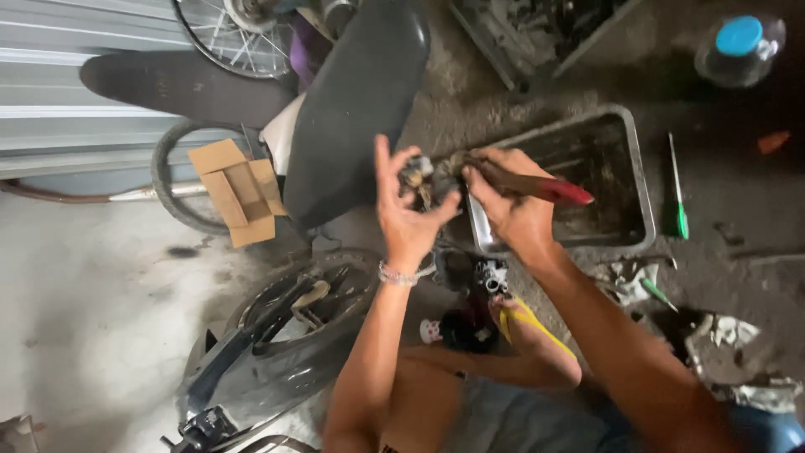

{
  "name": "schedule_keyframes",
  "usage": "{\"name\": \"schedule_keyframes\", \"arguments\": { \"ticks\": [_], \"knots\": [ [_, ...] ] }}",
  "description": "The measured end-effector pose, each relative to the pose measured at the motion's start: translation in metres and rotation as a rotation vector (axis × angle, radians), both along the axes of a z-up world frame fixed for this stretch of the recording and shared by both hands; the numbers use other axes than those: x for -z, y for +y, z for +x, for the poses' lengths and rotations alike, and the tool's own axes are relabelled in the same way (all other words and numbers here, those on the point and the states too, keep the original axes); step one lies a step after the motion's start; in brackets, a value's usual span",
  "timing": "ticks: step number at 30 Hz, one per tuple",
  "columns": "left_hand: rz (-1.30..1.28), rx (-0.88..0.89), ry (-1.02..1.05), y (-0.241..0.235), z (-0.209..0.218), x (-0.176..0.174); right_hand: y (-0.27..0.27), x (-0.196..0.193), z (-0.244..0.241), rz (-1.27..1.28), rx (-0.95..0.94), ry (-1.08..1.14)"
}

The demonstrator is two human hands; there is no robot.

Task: The person is cleaning and inspecting a motorcycle carburetor using a brush and a tray of solvent.

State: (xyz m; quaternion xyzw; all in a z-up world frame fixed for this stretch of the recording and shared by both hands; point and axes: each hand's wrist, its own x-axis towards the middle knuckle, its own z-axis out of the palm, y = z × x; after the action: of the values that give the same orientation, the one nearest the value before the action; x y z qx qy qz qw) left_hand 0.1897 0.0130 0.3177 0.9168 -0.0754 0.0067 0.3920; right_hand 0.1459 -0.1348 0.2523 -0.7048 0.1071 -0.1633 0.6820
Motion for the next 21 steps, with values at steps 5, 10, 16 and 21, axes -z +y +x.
{"name": "schedule_keyframes", "arguments": {
  "ticks": [5,10,16,21],
  "knots": [
    [0.025,-0.026,0.009,-0.008,-0.009,0.003,0.018,0.033,0.016,0.309,0.173,-0.103],
    [-0.053,0.03,-0.02,-0.002,-0.009,0.008,-0.012,0.022,0.028,0.411,0.251,-0.115],
    [-0.156,0.006,-0.014,-0.005,-0.003,0.002,-0.002,0.012,0.004,0.271,0.021,-0.027],
    [-0.106,0.104,-0.018,0.008,-0.007,0.013,-0.003,0.027,0.016,0.266,0.026,-0.066]
  ]
}}
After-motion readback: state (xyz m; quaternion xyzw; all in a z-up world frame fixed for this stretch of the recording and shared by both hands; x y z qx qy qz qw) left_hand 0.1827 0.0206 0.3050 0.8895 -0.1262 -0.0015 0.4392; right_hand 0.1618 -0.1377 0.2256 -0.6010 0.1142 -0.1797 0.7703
